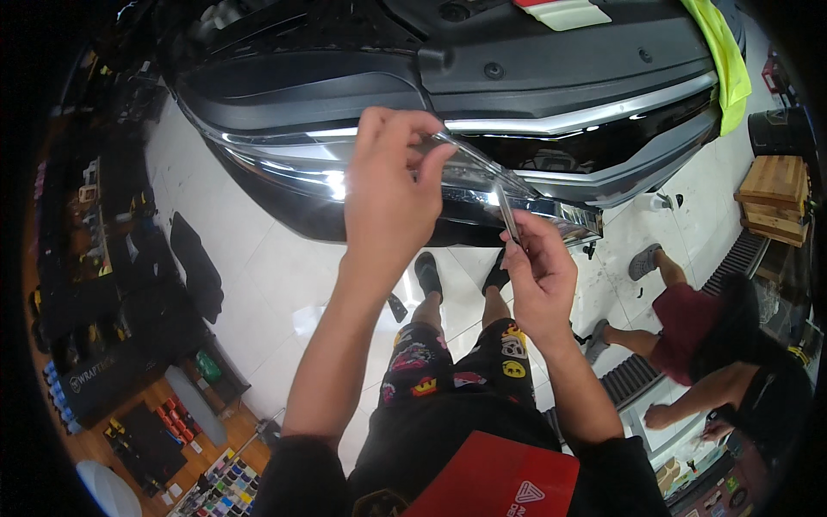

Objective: The person applies a transparent protective film to the front bumper of a black car. They use a red squeegee to smooth the film, a metal tool to trim edges, and a yellow cloth to wipe the surface, working along the chrome trim and headlight area.

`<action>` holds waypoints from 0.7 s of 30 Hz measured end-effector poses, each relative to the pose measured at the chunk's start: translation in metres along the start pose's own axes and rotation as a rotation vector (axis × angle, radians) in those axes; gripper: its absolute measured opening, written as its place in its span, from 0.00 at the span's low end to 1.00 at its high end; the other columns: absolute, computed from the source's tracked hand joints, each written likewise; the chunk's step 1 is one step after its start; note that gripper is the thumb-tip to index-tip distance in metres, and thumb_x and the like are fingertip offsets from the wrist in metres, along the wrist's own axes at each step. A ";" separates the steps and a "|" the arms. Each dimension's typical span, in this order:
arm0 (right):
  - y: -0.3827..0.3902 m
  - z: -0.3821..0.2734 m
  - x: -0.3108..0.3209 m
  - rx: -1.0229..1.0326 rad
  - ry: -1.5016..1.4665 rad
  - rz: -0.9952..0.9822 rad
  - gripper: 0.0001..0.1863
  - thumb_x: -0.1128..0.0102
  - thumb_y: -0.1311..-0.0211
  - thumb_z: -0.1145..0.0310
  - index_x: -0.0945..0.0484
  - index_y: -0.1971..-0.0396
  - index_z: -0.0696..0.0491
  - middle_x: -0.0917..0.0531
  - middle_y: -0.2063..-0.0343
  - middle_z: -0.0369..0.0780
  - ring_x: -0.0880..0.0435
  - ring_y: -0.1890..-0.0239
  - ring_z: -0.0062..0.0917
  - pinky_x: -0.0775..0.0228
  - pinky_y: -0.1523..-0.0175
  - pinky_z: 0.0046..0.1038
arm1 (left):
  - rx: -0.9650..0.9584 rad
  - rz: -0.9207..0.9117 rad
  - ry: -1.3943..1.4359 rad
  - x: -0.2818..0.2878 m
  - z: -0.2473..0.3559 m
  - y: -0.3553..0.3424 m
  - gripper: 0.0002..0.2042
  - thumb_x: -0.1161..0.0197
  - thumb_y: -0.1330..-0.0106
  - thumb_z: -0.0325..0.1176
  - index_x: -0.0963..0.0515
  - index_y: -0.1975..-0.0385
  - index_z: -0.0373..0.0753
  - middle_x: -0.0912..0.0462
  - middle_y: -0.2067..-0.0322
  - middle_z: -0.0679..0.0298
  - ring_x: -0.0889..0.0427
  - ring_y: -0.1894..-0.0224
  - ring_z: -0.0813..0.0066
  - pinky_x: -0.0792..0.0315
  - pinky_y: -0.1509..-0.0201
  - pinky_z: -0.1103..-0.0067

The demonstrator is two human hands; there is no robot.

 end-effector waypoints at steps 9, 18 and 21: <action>-0.010 0.008 -0.037 -0.266 -0.337 -0.063 0.20 0.50 0.23 0.75 0.26 0.34 0.60 0.19 0.67 0.38 0.30 0.80 0.11 0.42 0.76 0.15 | -0.073 -0.155 -0.038 0.021 -0.007 -0.010 0.12 0.30 0.35 0.22 0.18 0.52 0.37 0.25 0.59 0.62 0.17 0.71 0.82 0.24 0.69 0.85; -0.005 0.008 -0.075 -0.202 -0.566 0.117 0.21 0.49 0.22 0.74 0.27 0.33 0.61 0.19 0.66 0.39 0.31 0.80 0.12 0.45 0.80 0.16 | -0.145 -0.246 0.092 0.019 -0.018 -0.011 0.14 0.32 0.33 0.21 0.19 0.49 0.37 0.30 0.59 0.65 0.17 0.69 0.82 0.16 0.71 0.85; -0.003 -0.003 -0.075 -0.220 -0.543 0.149 0.22 0.48 0.22 0.73 0.29 0.32 0.62 0.20 0.67 0.37 0.30 0.81 0.10 0.45 0.82 0.16 | -0.164 -0.262 0.079 0.022 -0.014 -0.009 0.14 0.33 0.33 0.21 0.19 0.48 0.38 0.29 0.59 0.64 0.17 0.69 0.82 0.18 0.70 0.85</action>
Point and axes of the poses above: each hand's wrist, its own y-axis away from the middle knuckle, its own x-axis out of the back of the hand, z = x × y, the point moved 6 cm from there along -y, towards the middle knuckle
